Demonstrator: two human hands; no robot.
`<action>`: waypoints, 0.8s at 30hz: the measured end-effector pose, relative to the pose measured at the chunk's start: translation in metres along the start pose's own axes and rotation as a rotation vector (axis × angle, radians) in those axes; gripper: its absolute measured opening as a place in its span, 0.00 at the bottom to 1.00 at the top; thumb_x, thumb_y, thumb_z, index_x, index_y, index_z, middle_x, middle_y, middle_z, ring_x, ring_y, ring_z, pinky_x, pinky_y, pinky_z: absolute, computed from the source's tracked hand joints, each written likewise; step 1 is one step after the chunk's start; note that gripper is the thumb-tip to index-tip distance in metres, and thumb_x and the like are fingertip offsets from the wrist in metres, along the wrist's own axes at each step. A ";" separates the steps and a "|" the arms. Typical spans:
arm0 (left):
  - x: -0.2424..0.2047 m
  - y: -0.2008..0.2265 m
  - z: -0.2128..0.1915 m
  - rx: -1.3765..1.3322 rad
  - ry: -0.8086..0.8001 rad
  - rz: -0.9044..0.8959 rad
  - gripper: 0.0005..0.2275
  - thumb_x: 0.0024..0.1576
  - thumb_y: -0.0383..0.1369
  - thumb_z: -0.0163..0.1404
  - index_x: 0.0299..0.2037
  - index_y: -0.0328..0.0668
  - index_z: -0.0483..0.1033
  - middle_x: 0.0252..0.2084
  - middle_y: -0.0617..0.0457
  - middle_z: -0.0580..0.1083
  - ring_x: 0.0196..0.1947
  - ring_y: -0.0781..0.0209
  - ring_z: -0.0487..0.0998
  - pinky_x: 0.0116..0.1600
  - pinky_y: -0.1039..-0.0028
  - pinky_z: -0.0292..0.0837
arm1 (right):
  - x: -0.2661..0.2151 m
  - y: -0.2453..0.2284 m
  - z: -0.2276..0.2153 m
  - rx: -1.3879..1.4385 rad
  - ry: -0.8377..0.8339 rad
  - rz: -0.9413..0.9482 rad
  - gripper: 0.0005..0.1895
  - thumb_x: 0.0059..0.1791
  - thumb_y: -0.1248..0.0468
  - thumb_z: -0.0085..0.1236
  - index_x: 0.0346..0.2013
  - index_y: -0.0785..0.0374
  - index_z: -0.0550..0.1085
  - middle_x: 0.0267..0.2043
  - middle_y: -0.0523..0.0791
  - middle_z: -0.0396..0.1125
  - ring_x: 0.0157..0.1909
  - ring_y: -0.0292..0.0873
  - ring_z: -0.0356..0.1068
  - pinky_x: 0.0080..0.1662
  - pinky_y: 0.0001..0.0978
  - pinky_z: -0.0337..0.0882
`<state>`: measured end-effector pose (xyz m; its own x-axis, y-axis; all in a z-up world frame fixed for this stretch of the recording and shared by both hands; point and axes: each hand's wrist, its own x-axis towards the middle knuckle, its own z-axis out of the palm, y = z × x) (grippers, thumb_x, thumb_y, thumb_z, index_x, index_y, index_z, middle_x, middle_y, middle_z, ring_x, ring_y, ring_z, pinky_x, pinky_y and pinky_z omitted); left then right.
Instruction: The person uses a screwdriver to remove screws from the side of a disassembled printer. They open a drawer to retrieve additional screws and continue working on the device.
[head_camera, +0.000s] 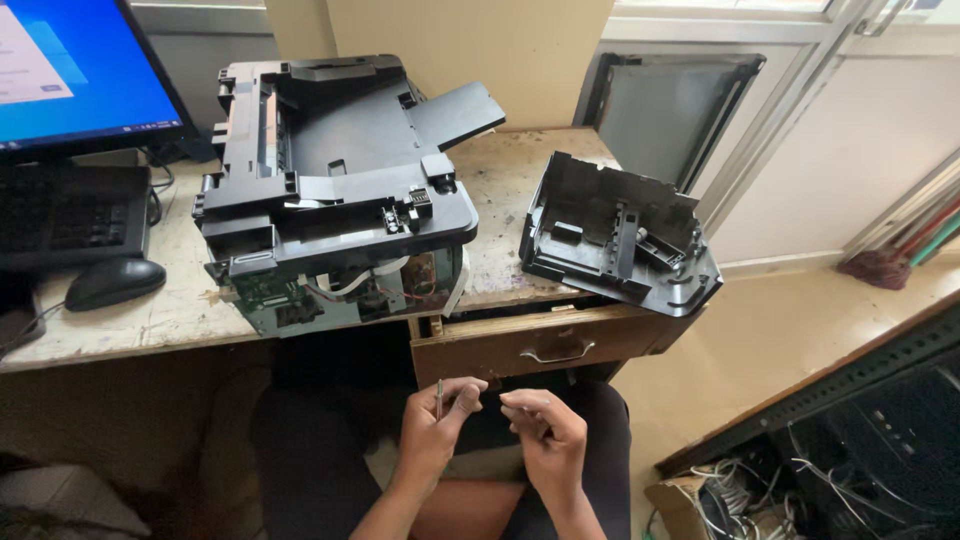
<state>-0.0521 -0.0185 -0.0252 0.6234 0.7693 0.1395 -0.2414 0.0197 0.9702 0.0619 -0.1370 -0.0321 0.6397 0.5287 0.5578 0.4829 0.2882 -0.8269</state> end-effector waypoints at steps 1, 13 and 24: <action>-0.004 -0.005 -0.004 -0.034 0.005 -0.093 0.12 0.59 0.38 0.57 0.41 0.36 0.86 0.25 0.59 0.78 0.18 0.77 0.64 0.23 0.80 0.56 | -0.001 0.000 0.004 0.005 -0.038 -0.049 0.08 0.45 0.78 0.63 0.37 0.66 0.80 0.39 0.45 0.74 0.33 0.32 0.74 0.34 0.21 0.74; -0.019 -0.028 -0.022 -0.403 -0.109 -0.483 0.08 0.57 0.35 0.60 0.35 0.37 0.81 0.18 0.63 0.69 0.11 0.76 0.55 0.17 0.80 0.47 | -0.004 0.007 0.011 -0.059 -0.215 0.054 0.10 0.39 0.76 0.70 0.33 0.62 0.82 0.35 0.43 0.67 0.32 0.34 0.69 0.32 0.25 0.69; -0.017 -0.026 -0.020 -0.097 0.162 -0.237 0.12 0.58 0.41 0.55 0.41 0.40 0.82 0.30 0.55 0.74 0.12 0.76 0.57 0.18 0.81 0.52 | 0.010 0.029 0.018 -0.783 -0.309 -0.089 0.47 0.50 0.49 0.60 0.72 0.76 0.52 0.79 0.63 0.37 0.80 0.64 0.37 0.73 0.51 0.43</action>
<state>-0.0707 -0.0192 -0.0566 0.5460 0.8277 -0.1296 -0.1776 0.2656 0.9476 0.0715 -0.1084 -0.0518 0.4422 0.7578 0.4798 0.8716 -0.2370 -0.4291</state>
